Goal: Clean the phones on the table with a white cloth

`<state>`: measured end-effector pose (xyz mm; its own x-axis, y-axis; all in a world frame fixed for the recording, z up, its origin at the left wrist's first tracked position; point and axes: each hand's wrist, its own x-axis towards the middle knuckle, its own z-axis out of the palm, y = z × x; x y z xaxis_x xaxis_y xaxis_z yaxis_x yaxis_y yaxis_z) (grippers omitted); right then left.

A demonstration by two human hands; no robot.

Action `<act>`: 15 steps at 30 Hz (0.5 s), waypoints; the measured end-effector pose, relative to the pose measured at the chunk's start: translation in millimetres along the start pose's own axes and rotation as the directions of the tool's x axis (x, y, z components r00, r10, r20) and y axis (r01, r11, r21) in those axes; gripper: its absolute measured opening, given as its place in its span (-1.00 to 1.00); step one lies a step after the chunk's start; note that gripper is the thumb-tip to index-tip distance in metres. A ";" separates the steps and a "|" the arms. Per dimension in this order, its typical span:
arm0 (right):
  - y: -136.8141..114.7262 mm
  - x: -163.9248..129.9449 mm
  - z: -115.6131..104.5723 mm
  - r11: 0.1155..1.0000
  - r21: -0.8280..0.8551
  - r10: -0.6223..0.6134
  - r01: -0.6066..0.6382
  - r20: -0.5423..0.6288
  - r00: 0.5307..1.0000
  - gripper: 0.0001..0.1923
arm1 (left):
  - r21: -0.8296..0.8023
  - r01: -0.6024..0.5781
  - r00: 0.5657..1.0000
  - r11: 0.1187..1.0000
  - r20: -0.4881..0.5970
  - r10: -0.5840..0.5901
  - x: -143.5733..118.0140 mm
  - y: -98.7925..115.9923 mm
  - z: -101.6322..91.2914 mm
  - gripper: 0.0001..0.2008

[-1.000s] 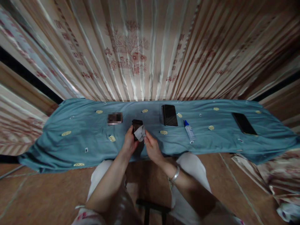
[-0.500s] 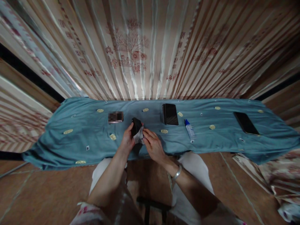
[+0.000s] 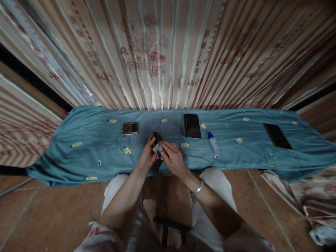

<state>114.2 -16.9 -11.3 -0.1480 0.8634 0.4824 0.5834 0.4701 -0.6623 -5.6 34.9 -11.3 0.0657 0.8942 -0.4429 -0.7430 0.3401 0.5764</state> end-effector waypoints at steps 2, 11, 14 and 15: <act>-0.8 1.2 -0.2 0.997 0.062 0.047 -0.046 -0.005 0.999 -0.66 | 0.019 -0.020 1.000 1.000 0.001 0.020 -0.7 -0.8 1.7 -0.63; 4.2 7.6 2.6 0.803 0.415 0.439 -0.427 0.072 0.896 -0.77 | 0.150 -0.191 0.981 0.970 0.049 0.186 -13.2 -4.2 10.3 -0.54; 10.1 10.8 1.9 0.771 0.462 0.468 -0.438 0.054 0.882 -0.79 | 0.174 -0.250 0.966 0.952 0.110 0.234 -16.6 -9.1 11.6 -0.63; 12.5 11.9 1.6 0.764 0.473 0.475 -0.439 0.049 0.879 -0.79 | 0.189 -0.267 0.960 0.945 0.134 0.245 -17.5 -11.2 11.6 -0.64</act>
<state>118.5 -0.5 -14.8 0.1080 0.9908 0.0818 0.1335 0.0671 -0.9888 9.4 18.9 -2.0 -0.0299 0.9809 -0.1923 -0.5939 0.1373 0.7927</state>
